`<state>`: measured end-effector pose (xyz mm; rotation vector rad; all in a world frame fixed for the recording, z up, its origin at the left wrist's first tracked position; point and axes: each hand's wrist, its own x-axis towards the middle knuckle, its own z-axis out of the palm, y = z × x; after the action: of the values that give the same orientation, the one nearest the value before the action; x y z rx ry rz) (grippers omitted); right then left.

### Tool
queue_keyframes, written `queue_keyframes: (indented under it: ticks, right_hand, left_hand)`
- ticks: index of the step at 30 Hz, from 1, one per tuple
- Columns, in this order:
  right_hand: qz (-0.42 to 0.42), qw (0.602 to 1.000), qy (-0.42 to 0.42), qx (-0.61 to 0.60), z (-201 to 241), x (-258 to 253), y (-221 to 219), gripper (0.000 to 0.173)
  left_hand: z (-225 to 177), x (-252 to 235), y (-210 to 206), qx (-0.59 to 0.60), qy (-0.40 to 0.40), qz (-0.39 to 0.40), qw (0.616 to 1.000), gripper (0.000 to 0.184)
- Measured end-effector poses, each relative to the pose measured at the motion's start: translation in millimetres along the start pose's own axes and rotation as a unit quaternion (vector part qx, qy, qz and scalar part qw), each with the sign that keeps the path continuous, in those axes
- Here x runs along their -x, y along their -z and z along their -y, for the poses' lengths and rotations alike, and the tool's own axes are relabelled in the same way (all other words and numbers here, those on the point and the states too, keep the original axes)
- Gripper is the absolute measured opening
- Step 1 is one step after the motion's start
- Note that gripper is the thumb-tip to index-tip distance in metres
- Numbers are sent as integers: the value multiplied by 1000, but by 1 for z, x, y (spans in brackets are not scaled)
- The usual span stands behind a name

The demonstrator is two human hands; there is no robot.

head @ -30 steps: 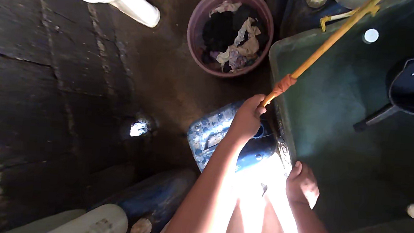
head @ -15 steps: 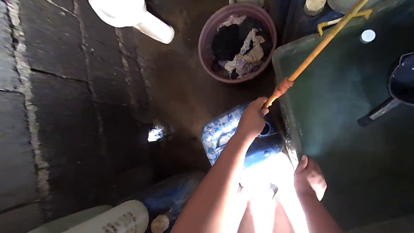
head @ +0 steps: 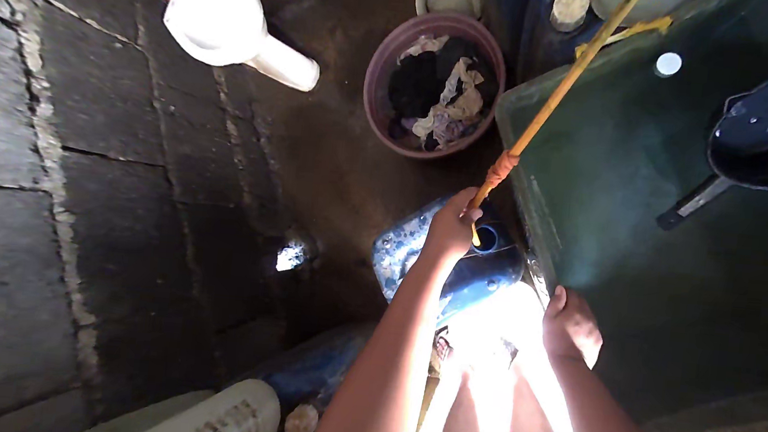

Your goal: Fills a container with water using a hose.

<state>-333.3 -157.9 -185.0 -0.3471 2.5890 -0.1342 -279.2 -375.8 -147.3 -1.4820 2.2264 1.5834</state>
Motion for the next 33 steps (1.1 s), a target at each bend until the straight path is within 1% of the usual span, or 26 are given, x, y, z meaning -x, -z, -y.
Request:
queue_keyframes:
  ticks: [7,9,16,23,26,29,33]
  right_hand:
    - [-2,1000,12,-5,-2,-1,-2,48]
    - [9,1000,2,-3,-1,-1,0,48]
    - [5,1000,1,-1,-2,-2,-2,48]
    - [-9,1000,14,-7,-4,-2,-4,48]
    - [-24,999,17,-13,-4,-1,-6,48]
    - [-29,999,21,-14,-5,-1,-8,49]
    - [-31,999,23,-11,-6,-2,-8,48]
  left_hand:
    - [-3,1,7,-4,0,34,999,36]
    - [-1,1,5,-7,-9,35,999,36]
    - [1,0,-1,-23,-37,38,998,36]
    - [1,1,-9,-20,-40,10,999,36]
    - [1,6,-7,-31,-49,11,998,35]
    - [0,5,-5,-27,-36,18,999,35]
    - [2,1,-9,-8,-22,3,1000,35]
